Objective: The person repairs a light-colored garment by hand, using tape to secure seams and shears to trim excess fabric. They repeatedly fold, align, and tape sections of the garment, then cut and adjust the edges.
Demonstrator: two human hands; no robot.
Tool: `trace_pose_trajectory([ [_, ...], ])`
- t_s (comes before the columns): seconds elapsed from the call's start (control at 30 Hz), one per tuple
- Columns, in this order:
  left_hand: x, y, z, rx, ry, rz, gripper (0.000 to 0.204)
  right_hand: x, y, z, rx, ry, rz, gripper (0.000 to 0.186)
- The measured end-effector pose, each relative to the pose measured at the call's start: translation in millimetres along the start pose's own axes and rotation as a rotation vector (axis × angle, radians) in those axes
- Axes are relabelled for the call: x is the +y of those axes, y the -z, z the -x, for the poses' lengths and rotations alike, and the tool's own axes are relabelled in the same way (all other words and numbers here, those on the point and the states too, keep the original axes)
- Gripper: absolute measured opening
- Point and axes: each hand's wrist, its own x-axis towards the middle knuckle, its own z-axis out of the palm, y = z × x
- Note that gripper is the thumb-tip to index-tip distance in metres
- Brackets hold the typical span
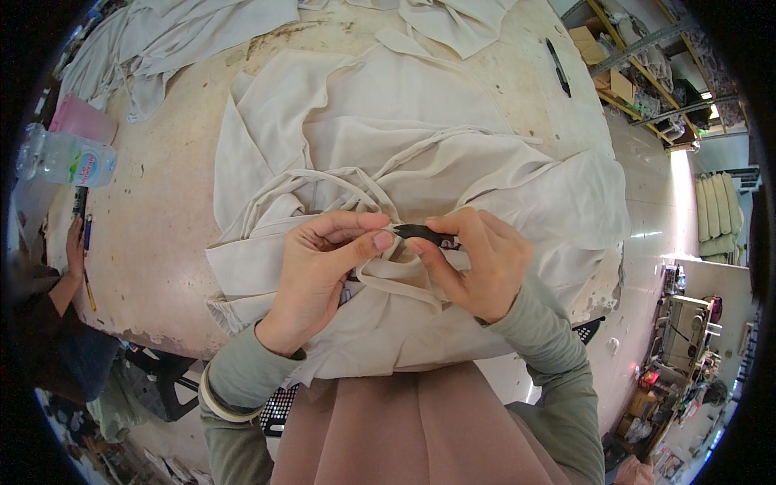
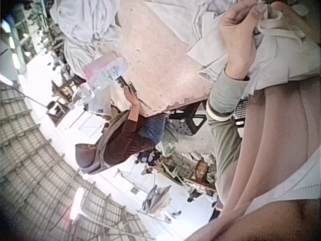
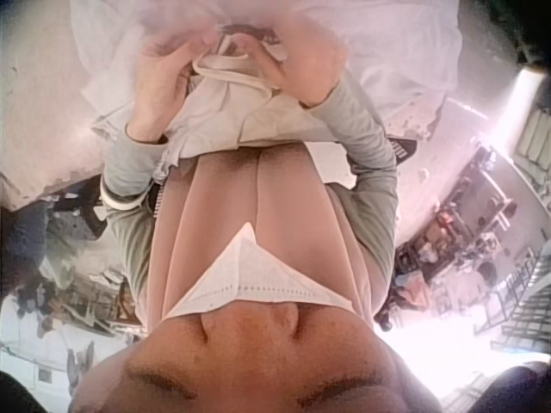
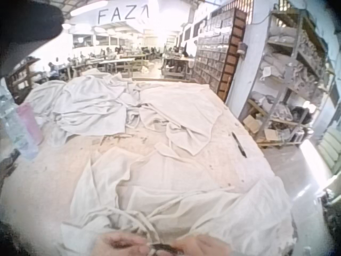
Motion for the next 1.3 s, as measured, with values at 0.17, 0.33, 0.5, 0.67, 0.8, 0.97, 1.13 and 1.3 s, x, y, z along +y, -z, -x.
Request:
trace_pose_trajectory([
  [0.17,-1,0,0,-0.006,0.015,-0.004,0.022,-1,0,-2,-0.007,-0.023,-0.016,0.022],
  [0.33,0,-1,0,-0.005,0.020,-0.009,0.024,-3,1,0,-0.031,-0.103,-0.051,0.023],
  [0.5,0,-2,0,-0.011,-0.018,-0.062,0.028,9,-5,7,0.119,-0.340,-0.213,0.022],
  [0.67,-1,-5,0,-0.051,-0.047,-0.083,0.031,86,28,-35,0.297,-0.793,-0.262,0.027],
  [0.8,0,-5,-2,-0.051,-0.086,-0.164,0.028,99,40,-46,0.148,-0.640,-0.355,0.025],
  [0.97,-4,-1,-4,-0.055,-0.104,-0.137,0.028,28,1,-9,-0.293,-0.193,-0.526,0.032],
  [1.13,-6,6,-8,-0.090,-0.038,0.023,0.028,8,-7,-12,-0.146,0.054,-0.313,0.025],
  [1.3,-8,6,-9,-0.098,-0.045,0.005,0.026,6,-9,-7,-0.187,-0.020,-0.280,0.019],
])
